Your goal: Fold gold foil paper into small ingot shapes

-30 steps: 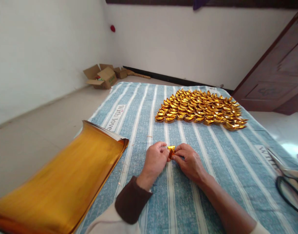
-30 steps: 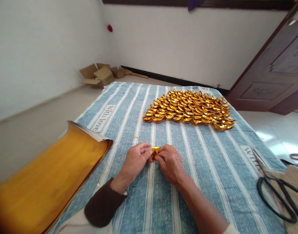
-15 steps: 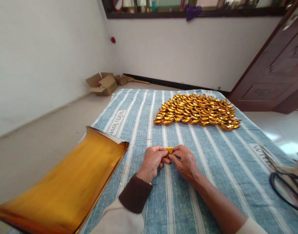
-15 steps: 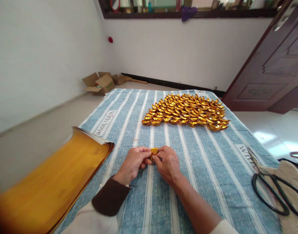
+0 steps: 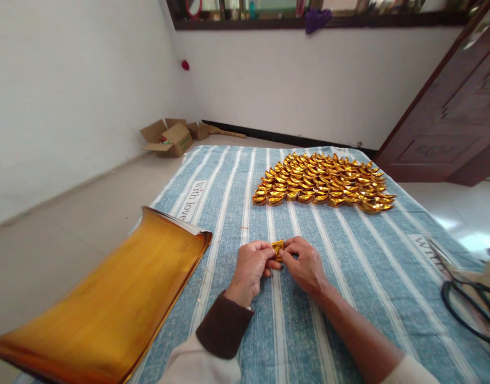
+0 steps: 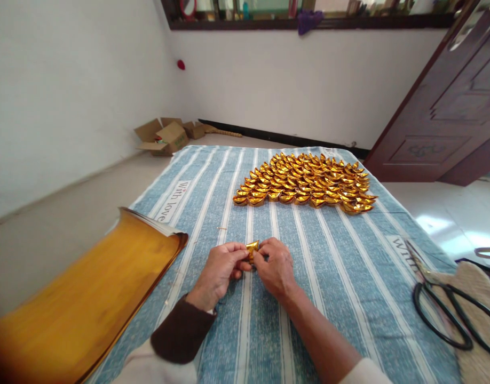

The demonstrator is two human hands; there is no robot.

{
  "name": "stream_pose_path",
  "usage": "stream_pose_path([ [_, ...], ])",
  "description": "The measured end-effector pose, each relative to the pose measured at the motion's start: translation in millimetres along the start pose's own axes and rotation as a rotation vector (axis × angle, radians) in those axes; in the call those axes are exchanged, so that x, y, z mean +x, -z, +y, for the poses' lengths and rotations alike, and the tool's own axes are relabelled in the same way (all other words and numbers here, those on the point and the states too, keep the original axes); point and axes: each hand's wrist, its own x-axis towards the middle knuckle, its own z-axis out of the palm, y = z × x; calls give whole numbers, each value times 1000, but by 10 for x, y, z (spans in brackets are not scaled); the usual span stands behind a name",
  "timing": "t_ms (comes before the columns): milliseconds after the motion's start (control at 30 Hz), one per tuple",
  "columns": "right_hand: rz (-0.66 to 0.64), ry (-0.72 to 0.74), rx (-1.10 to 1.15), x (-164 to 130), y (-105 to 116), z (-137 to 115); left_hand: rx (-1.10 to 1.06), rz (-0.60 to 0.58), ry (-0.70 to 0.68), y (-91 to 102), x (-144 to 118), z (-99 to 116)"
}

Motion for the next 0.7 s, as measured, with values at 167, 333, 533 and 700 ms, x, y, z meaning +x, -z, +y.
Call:
stream_pose_path([
  [167, 22, -10, -9, -2, -18, 23, 14, 4, -15, -8, -14, 2],
  [333, 37, -3, -15, -10, -26, 25, 6, 7, -20, -13, -18, 0],
  [533, 30, -45, -13, -3, -27, 8, 15, -7, -24, -10, -24, 0],
  [700, 17, -45, 17, 2, -12, 0, 7, -15, -12, -5, -41, 5],
])
